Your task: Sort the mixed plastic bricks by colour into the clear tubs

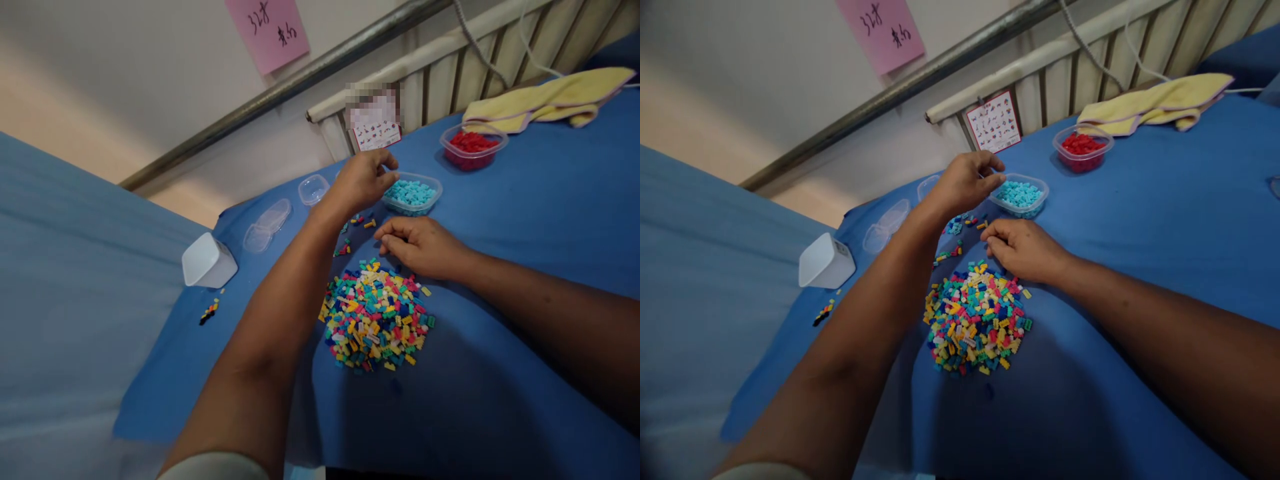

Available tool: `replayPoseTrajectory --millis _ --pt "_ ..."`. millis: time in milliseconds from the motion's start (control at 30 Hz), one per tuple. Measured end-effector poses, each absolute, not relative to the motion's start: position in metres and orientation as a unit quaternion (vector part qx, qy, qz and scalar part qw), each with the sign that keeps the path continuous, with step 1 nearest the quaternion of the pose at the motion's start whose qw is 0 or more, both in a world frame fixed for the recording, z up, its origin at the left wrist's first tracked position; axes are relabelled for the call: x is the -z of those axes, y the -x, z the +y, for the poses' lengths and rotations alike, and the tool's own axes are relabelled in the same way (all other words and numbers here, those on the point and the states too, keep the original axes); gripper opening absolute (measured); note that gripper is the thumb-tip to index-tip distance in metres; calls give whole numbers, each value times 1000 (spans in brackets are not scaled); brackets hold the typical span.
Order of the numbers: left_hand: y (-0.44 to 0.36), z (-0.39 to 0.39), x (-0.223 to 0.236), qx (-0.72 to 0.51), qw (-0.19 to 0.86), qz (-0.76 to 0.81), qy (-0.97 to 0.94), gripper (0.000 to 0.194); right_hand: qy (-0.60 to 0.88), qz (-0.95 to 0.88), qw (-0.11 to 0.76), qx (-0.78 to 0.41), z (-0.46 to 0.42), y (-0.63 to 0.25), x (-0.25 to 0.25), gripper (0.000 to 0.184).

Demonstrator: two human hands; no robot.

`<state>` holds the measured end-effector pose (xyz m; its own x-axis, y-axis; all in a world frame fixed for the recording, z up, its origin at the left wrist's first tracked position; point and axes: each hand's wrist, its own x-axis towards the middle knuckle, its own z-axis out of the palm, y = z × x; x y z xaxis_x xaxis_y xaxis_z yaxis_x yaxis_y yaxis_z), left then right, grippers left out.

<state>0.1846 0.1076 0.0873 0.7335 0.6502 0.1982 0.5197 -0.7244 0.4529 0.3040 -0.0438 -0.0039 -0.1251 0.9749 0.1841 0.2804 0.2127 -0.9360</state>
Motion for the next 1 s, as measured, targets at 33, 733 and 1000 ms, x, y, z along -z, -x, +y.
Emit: replayPoseTrajectory --millis 33,733,1000 --pt "-183 107 -89 -176 184 322 -912 27 489 -640 445 -391 -44 -304 4 20" --pt "-109 79 -68 -33 111 310 -944 60 503 -620 456 -391 -46 -304 3 18" --pt "-111 65 -67 1 150 295 -944 47 518 -606 479 -368 -44 -305 2 20"
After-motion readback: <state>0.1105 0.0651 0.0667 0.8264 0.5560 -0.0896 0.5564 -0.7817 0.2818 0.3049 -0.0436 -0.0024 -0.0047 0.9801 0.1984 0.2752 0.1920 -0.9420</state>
